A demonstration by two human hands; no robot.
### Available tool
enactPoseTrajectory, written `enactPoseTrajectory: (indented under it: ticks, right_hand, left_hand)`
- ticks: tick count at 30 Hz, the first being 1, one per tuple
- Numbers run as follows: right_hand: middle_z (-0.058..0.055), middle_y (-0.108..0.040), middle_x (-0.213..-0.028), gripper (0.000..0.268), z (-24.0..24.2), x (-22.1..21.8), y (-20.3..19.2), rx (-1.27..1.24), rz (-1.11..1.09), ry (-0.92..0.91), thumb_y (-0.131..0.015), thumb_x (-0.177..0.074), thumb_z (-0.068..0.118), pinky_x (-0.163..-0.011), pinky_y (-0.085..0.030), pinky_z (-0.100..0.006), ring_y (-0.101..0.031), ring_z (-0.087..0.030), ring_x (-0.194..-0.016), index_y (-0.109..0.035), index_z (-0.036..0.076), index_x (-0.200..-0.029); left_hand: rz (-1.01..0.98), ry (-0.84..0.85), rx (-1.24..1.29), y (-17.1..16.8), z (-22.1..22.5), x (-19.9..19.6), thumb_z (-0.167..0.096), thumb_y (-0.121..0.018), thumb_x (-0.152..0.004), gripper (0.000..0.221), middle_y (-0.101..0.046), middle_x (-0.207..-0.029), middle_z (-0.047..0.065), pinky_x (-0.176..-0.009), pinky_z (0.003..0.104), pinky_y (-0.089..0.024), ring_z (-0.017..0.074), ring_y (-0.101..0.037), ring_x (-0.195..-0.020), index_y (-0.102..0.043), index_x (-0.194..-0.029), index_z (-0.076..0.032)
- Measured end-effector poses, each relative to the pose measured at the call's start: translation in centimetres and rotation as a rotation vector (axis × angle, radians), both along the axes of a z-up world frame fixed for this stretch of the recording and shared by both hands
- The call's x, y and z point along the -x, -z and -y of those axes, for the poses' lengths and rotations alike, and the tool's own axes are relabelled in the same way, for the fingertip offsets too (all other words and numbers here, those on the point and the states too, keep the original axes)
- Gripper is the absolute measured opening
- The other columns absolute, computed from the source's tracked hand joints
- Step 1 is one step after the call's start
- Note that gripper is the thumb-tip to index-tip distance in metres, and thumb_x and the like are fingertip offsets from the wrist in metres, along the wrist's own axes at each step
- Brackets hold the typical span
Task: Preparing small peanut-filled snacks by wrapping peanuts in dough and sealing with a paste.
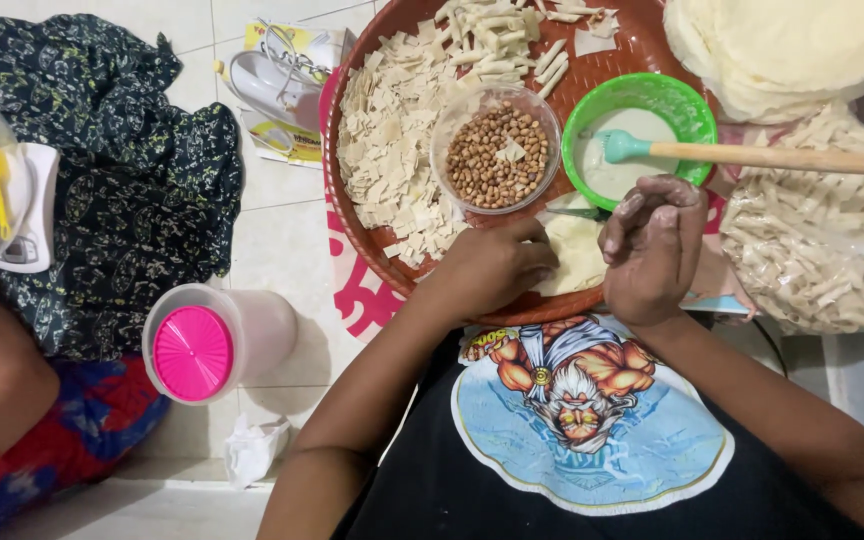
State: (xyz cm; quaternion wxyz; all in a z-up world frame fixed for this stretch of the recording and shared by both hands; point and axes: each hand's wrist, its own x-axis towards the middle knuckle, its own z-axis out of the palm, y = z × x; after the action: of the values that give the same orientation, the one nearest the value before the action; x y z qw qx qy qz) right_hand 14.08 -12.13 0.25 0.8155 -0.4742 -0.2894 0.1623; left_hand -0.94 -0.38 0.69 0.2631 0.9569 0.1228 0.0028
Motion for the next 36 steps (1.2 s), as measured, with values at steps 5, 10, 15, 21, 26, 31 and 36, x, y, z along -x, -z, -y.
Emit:
enactPoseTrajectory:
  ticks: [5, 10, 15, 21, 26, 31, 36]
  right_hand:
    - [-0.016, -0.049, -0.091, 0.032, 0.0, 0.0, 0.0, 0.021, 0.029, -0.005, -0.032, -0.112, 0.02, -0.043, -0.044, -0.023, -0.051, -0.014, -0.051, -0.043, -0.007, -0.126]
    - [-0.015, -0.049, -0.092, 0.03, 0.0, 0.1, -0.3, 0.037, 0.008, -0.019, -0.033, -0.111, 0.018, -0.043, -0.044, -0.023, -0.052, -0.014, -0.053, -0.043, -0.006, -0.126]
    - [-0.012, -0.049, -0.091, 0.026, 0.0, 0.0, -0.5, 0.052, -0.01, -0.029, -0.035, -0.11, 0.016, -0.043, -0.044, -0.022, -0.052, -0.012, -0.053, -0.045, -0.004, -0.124]
    - [-0.013, -0.05, -0.09, 0.021, -0.1, -0.2, -0.5, 0.09, 0.005, -0.05, -0.039, -0.108, 0.009, -0.043, -0.045, -0.022, -0.052, -0.012, -0.053, -0.045, -0.005, -0.123]
    - [-0.013, -0.051, -0.092, 0.018, 0.1, -0.7, 0.4, 0.142, 0.082, -0.142, -0.044, -0.105, 0.0, -0.043, -0.045, -0.021, -0.054, -0.01, -0.054, -0.046, -0.004, -0.123]
    - [-0.014, -0.052, -0.092, 0.02, -0.2, -0.7, -0.1, 0.159, 0.115, -0.183, -0.044, -0.103, -0.004, -0.043, -0.047, -0.022, -0.056, -0.01, -0.054, -0.047, -0.007, -0.123]
    - [-0.014, -0.052, -0.093, 0.02, -0.2, -0.6, -0.1, 0.179, 0.094, -0.215, -0.047, -0.104, -0.004, -0.045, -0.047, -0.022, -0.055, -0.009, -0.055, -0.048, -0.007, -0.124]
  left_hand:
    - [0.021, -0.078, 0.08, -0.5, -0.5, 0.5, -0.036, -0.07, -0.09, 0.018, -0.068, -0.116, -0.004, -0.074, 0.052, -0.062, 0.0322, -0.075, -0.101, -0.071, -0.107, -0.03]
    - [0.005, -0.073, 0.097, -0.9, 0.8, 0.1, -0.037, -0.07, -0.089, 0.032, -0.068, -0.118, 0.001, -0.074, 0.055, -0.062, 0.0379, -0.075, -0.096, -0.07, -0.119, -0.026]
    - [-0.03, -0.03, 0.064, -0.5, 0.8, 0.2, -0.037, -0.07, -0.087, 0.025, -0.065, -0.115, -0.006, -0.075, 0.055, -0.062, 0.0365, -0.074, -0.093, -0.069, -0.111, -0.029]
    - [-0.039, -0.007, 0.078, -0.9, 1.1, 0.4, -0.031, -0.071, -0.087, 0.034, -0.063, -0.118, -0.001, -0.077, 0.057, -0.062, 0.0389, -0.074, -0.093, -0.068, -0.12, -0.026]
    - [0.171, -0.074, -0.006, -0.3, 1.3, 0.4, -0.039, -0.064, -0.095, 0.015, -0.063, -0.103, -0.008, -0.07, 0.044, -0.061, 0.0259, -0.074, -0.088, -0.068, -0.108, -0.031]
    - [0.136, -0.078, -0.009, -0.7, 1.2, 0.4, -0.037, -0.069, -0.089, 0.02, -0.065, -0.102, -0.005, -0.068, 0.049, -0.061, 0.0317, -0.074, -0.083, -0.071, -0.106, -0.027]
    - [0.144, -0.063, 0.012, 0.4, 1.1, 0.5, -0.036, -0.071, -0.085, 0.019, -0.064, -0.1, -0.004, -0.067, 0.049, -0.06, 0.0322, -0.074, -0.083, -0.069, -0.1, -0.026]
